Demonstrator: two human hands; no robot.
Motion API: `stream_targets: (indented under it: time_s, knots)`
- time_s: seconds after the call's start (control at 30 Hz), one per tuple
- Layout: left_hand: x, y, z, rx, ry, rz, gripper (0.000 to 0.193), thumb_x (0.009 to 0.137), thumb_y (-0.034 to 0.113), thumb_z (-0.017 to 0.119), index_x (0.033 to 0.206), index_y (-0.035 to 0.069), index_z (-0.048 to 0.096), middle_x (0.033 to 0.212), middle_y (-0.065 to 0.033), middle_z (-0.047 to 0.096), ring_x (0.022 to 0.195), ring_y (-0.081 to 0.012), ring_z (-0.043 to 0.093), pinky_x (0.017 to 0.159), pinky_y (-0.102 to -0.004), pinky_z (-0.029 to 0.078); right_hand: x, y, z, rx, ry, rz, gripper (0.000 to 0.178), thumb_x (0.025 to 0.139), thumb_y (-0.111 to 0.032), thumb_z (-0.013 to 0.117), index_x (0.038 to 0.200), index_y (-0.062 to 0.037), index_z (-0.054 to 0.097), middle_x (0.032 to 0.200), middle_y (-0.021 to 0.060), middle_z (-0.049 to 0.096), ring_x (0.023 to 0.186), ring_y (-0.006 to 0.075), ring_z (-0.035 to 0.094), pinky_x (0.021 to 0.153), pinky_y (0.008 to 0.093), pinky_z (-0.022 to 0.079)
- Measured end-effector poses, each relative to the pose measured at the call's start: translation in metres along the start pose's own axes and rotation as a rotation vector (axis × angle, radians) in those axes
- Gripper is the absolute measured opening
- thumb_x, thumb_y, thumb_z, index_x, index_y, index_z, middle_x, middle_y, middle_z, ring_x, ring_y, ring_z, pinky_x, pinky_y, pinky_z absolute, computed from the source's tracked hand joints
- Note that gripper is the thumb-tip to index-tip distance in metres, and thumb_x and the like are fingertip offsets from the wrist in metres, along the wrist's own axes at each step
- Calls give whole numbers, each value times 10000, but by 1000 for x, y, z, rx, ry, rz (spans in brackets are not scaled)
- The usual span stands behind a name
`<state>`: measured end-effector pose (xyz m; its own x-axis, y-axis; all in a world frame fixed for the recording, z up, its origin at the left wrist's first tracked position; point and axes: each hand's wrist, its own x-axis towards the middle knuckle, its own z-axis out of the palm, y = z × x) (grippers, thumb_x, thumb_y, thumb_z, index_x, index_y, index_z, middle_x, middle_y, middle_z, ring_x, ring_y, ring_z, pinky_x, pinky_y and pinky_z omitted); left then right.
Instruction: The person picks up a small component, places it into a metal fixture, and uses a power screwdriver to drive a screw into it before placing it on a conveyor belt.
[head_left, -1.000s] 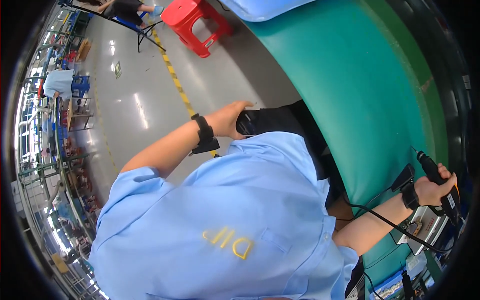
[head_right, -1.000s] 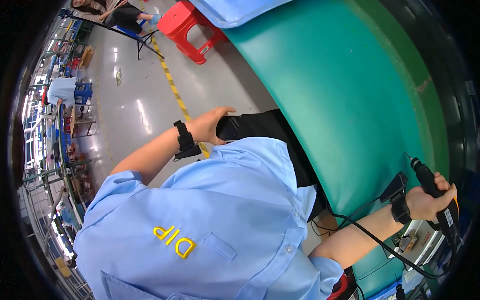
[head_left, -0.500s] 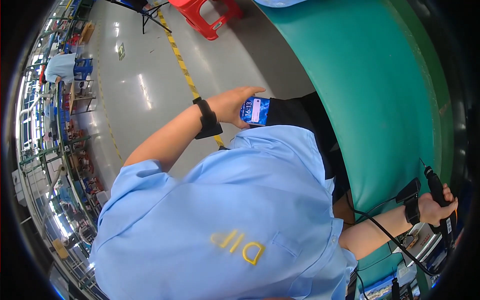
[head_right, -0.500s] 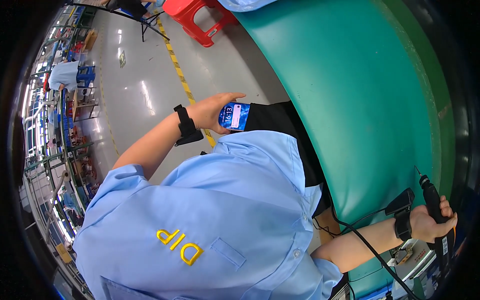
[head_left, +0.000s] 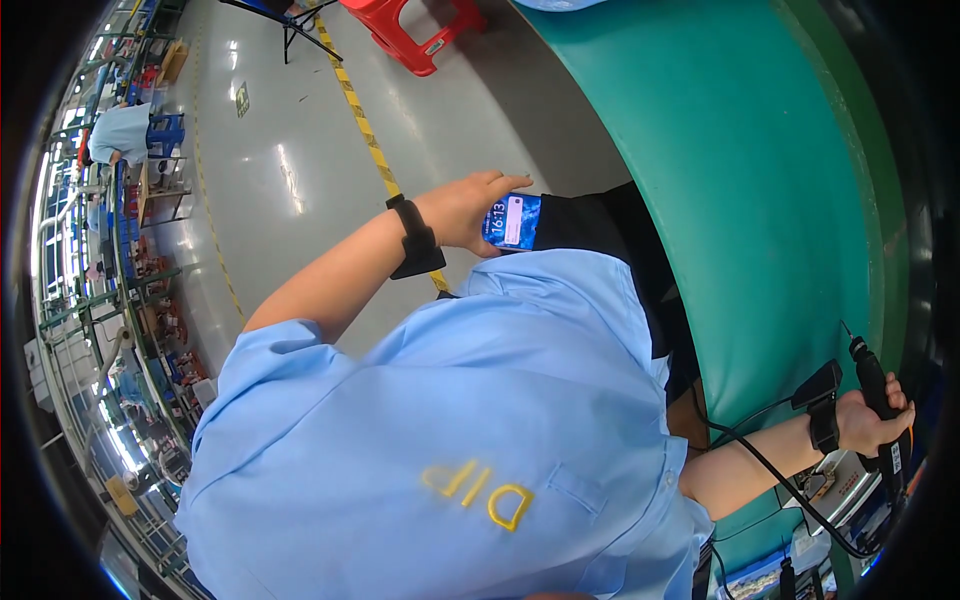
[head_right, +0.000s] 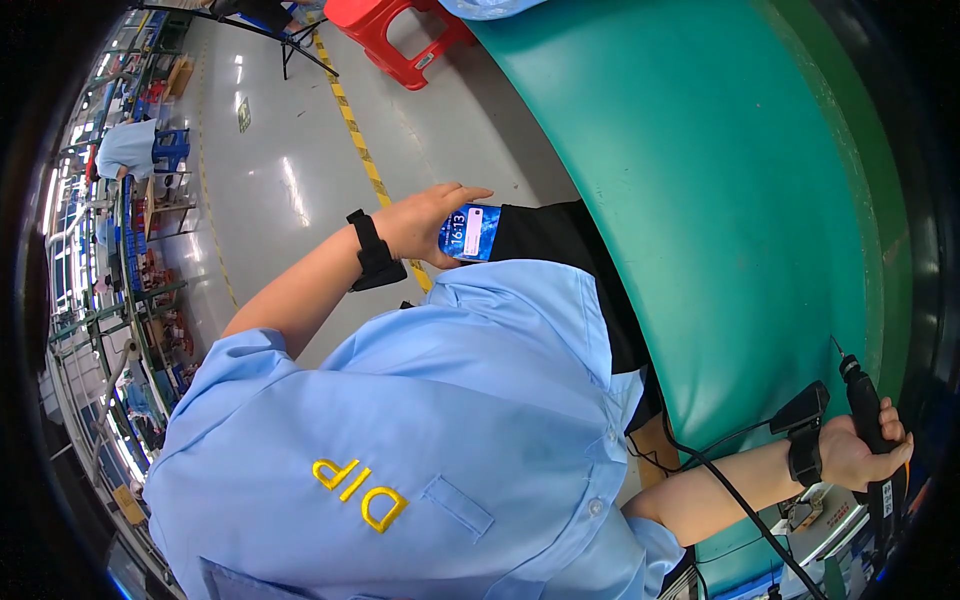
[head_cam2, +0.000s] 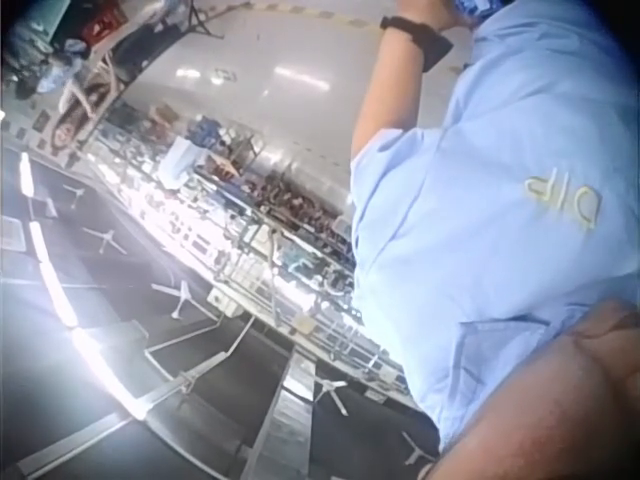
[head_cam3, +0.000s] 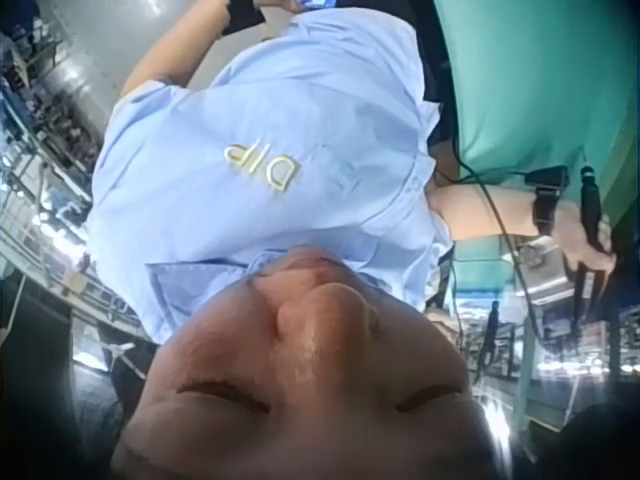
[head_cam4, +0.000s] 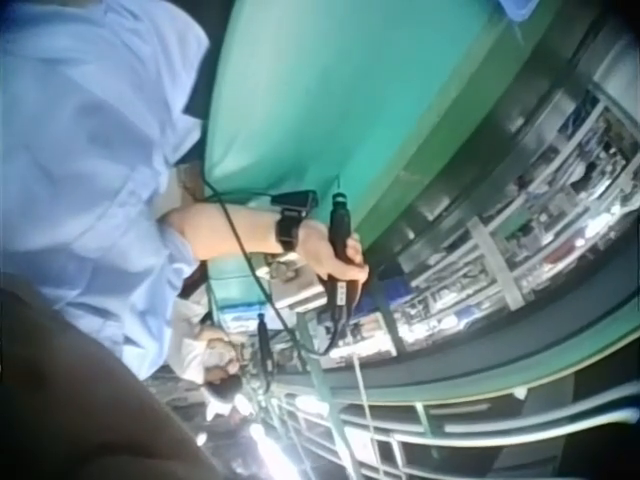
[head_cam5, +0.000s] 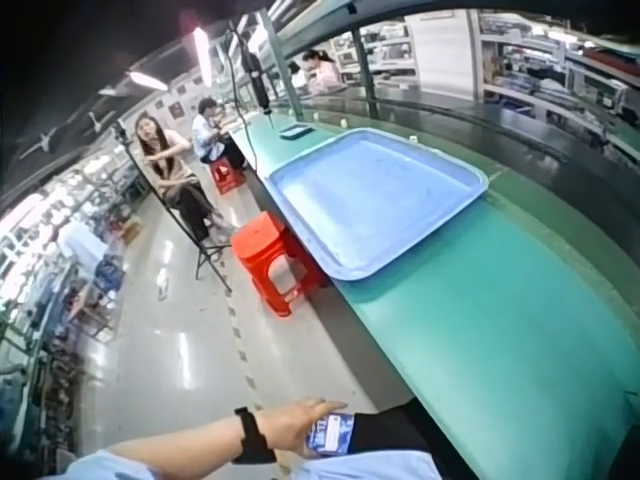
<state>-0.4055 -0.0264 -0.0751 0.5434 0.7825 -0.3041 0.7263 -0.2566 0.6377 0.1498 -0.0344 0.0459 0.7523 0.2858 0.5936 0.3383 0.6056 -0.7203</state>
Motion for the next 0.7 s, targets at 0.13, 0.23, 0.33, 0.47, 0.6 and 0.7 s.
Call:
stream_targets:
  time_s: [0.13, 0.23, 0.33, 0.47, 0.6, 0.7]
  knots:
    - [-2, -2, 4, 8, 23, 14, 896, 570, 196, 836, 1345, 82, 402, 1107, -156, 546, 1045, -341, 540, 918, -398, 462, -2, 0, 2, 2, 11, 3, 198, 787, -148, 612, 770, 46, 572, 631, 88, 495, 607, 243, 530, 672, 413, 489]
    - [-4, 0, 7, 23, 18, 5, 894, 567, 202, 837, 1342, 79, 408, 1092, -157, 547, 1031, -340, 546, 905, -396, 469, -4, -3, 0, 13, 18, 10, 199, 788, -147, 615, 766, 47, 574, 629, 90, 499, 600, 240, 528, 667, 410, 490]
    - [-1, 0, 4, 35, 17, 11, 890, 568, 208, 834, 1340, 77, 411, 1086, -158, 546, 1024, -340, 549, 897, -394, 474, -7, -8, 9, -9, 43, -22, 193, 791, -140, 619, 757, 46, 580, 627, 91, 508, 585, 233, 523, 655, 401, 491]
    - [0, 1, 2, 35, 2, -2, 884, 575, 215, 832, 1340, 77, 412, 1100, -162, 534, 1039, -342, 541, 906, -392, 468, -6, -7, 8, 2, 22, -6, 184, 792, -131, 620, 751, 45, 586, 624, 92, 514, 573, 226, 521, 645, 395, 493]
    - [1, 6, -1, 31, -45, -48, 879, 583, 215, 838, 1340, 77, 415, 1123, -165, 515, 1072, -346, 522, 934, -389, 450, -9, -7, 11, -29, 15, 23, 177, 815, -135, 584, 731, 15, 544, 635, 63, 491, 607, 214, 507, 688, 395, 484]
    - [1, 7, -1, 43, -68, -52, 870, 585, 216, 838, 1336, 78, 422, 1124, -164, 512, 1076, -346, 520, 935, -388, 450, -7, -7, 7, 16, -1, 32, 175, 805, -130, 602, 755, 35, 569, 634, 76, 501, 594, 217, 512, 667, 392, 485]
